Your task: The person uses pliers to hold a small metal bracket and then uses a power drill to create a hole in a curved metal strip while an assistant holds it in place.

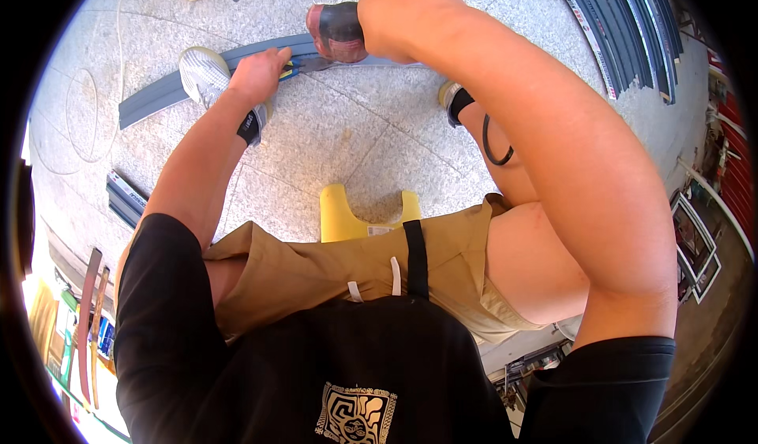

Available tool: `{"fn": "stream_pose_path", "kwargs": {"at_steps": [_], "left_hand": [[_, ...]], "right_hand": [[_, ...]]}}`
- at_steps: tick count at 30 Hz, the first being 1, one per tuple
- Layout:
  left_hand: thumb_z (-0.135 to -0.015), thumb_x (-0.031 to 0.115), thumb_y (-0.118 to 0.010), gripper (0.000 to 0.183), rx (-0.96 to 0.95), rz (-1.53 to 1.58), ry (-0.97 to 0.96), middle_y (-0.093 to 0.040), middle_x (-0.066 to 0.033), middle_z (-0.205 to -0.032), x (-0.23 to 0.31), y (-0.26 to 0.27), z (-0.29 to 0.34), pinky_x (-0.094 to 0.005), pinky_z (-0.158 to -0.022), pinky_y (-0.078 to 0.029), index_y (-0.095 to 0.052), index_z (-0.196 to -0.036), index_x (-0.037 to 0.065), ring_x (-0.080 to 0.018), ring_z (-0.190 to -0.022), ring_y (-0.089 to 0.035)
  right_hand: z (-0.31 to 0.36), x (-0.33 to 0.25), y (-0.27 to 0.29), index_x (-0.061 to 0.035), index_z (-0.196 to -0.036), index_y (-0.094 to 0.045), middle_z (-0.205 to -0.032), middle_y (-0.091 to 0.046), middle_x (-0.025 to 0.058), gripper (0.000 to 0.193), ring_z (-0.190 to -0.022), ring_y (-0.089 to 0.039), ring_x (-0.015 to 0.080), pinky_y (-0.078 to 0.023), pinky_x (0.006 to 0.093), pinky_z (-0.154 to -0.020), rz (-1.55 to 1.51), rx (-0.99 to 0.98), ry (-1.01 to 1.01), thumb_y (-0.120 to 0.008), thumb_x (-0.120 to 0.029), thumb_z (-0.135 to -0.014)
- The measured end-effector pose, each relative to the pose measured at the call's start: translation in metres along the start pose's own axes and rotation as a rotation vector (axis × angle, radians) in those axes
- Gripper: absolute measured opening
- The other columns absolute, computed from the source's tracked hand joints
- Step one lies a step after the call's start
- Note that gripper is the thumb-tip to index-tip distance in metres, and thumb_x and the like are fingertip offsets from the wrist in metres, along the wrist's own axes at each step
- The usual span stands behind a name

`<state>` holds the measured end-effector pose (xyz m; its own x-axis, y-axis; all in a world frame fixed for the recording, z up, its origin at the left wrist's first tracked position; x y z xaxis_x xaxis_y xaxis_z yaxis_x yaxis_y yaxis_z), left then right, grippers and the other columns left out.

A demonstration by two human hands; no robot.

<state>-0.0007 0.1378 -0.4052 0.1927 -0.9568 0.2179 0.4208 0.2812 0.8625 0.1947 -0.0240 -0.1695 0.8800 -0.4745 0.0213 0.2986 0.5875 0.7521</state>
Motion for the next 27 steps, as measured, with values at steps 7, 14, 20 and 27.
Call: {"fn": "stream_pose_path", "kwargs": {"at_steps": [7, 14, 20, 27], "left_hand": [[-0.095, 0.004, -0.066, 0.029, 0.016, -0.007, -0.005, -0.071, -0.0170, -0.112, 0.0016, 0.0017, 0.0018, -0.0484, -0.086, -0.061, -0.059, -0.123, 0.010, -0.0372, -0.106, -0.074], [-0.096, 0.005, -0.062, 0.026, 0.016, 0.016, -0.015, -0.070, -0.0171, -0.109, -0.0002, 0.0003, 0.0020, -0.0512, -0.085, -0.060, -0.059, -0.121, 0.010, -0.0396, -0.103, -0.073], [-0.096, 0.004, -0.062, 0.027, 0.003, 0.021, -0.009, -0.070, -0.0169, -0.108, -0.0006, -0.0018, 0.0011, -0.0508, -0.085, -0.060, -0.060, -0.122, 0.010, -0.0392, -0.103, -0.073], [-0.093, 0.003, -0.066, 0.030, -0.001, 0.024, 0.005, -0.071, -0.0164, -0.111, -0.0002, -0.0013, 0.0019, -0.0492, -0.086, -0.060, -0.059, -0.121, 0.010, -0.0381, -0.105, -0.073]], "right_hand": [[-0.0007, -0.0006, 0.0018, -0.0032, -0.099, -0.082, -0.103, -0.080, 0.0228, 0.023, -0.100, -0.079, 0.0373, -0.062, 0.0465, -0.089, 0.004, -0.039, -0.010, -0.070, -0.018, -0.087], [-0.0018, -0.0011, 0.0033, -0.0028, -0.099, -0.083, -0.104, -0.080, 0.0227, 0.023, -0.100, -0.078, 0.0372, -0.062, 0.0464, -0.089, 0.012, -0.049, -0.008, -0.070, -0.018, -0.087], [-0.0022, -0.0011, 0.0049, -0.0027, -0.099, -0.083, -0.104, -0.080, 0.0228, 0.023, -0.100, -0.078, 0.0372, -0.062, 0.0465, -0.089, -0.003, -0.056, -0.020, -0.071, -0.018, -0.087], [-0.0032, -0.0001, 0.0043, -0.0023, -0.099, -0.082, -0.102, -0.080, 0.0229, 0.024, -0.099, -0.078, 0.0376, -0.062, 0.0464, -0.089, -0.008, -0.069, -0.032, -0.072, -0.019, -0.086]]}}
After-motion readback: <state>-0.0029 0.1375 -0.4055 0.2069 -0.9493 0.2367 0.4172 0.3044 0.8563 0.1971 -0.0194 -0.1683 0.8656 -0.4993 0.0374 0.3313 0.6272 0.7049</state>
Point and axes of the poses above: each hand's wrist, its own z-axis away from the middle knuckle, its own y-axis out of the back of the hand, x = y × z, the point moved 3 cm from there along -z, towards the middle knuckle
